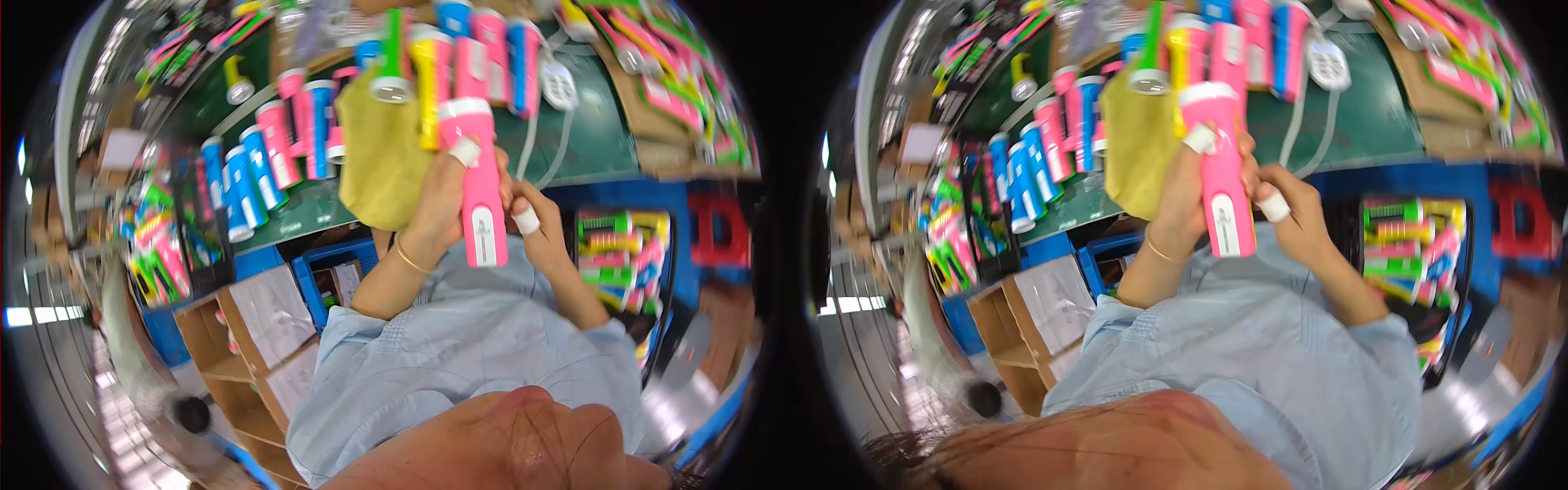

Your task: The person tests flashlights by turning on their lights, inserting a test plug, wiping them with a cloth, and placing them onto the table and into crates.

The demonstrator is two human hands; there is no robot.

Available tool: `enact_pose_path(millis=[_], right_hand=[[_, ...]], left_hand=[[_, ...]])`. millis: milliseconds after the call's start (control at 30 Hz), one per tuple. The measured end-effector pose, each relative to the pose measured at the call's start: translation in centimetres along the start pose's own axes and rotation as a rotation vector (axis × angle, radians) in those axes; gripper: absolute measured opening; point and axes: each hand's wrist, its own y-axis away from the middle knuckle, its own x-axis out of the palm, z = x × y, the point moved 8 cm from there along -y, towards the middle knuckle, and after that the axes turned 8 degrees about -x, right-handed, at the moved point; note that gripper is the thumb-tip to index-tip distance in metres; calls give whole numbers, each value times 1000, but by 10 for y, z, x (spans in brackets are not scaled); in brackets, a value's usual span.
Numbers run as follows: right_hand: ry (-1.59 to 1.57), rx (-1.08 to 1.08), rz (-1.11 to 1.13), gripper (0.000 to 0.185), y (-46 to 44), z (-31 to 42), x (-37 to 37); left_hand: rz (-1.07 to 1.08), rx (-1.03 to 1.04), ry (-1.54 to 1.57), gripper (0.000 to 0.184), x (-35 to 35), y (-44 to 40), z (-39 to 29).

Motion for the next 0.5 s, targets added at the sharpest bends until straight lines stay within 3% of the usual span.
enact_pose_path(millis=[33, 133, 200, 367, 500], right_hand=[[-167, 94, 8, 27, 7, -4, 4], [-255, 51, -161, 36, 24, -11, -2], [-294, 174, -155, 40, 36, -16, -12], [-18, 158, -307, 46, 71, -20, -45], [-28, 242, -423, 49, 91, -17, -61]], left_hand=[[-1, 1, -28, 33, 7, -2, 4], [6, 4, -143, 30, 31, -10, 16], [12, 33, -252, 29, 41, -20, 26], [99, -93, -345, 21, 62, -37, 73], [107, -166, -355, 18, 78, -44, 99]])
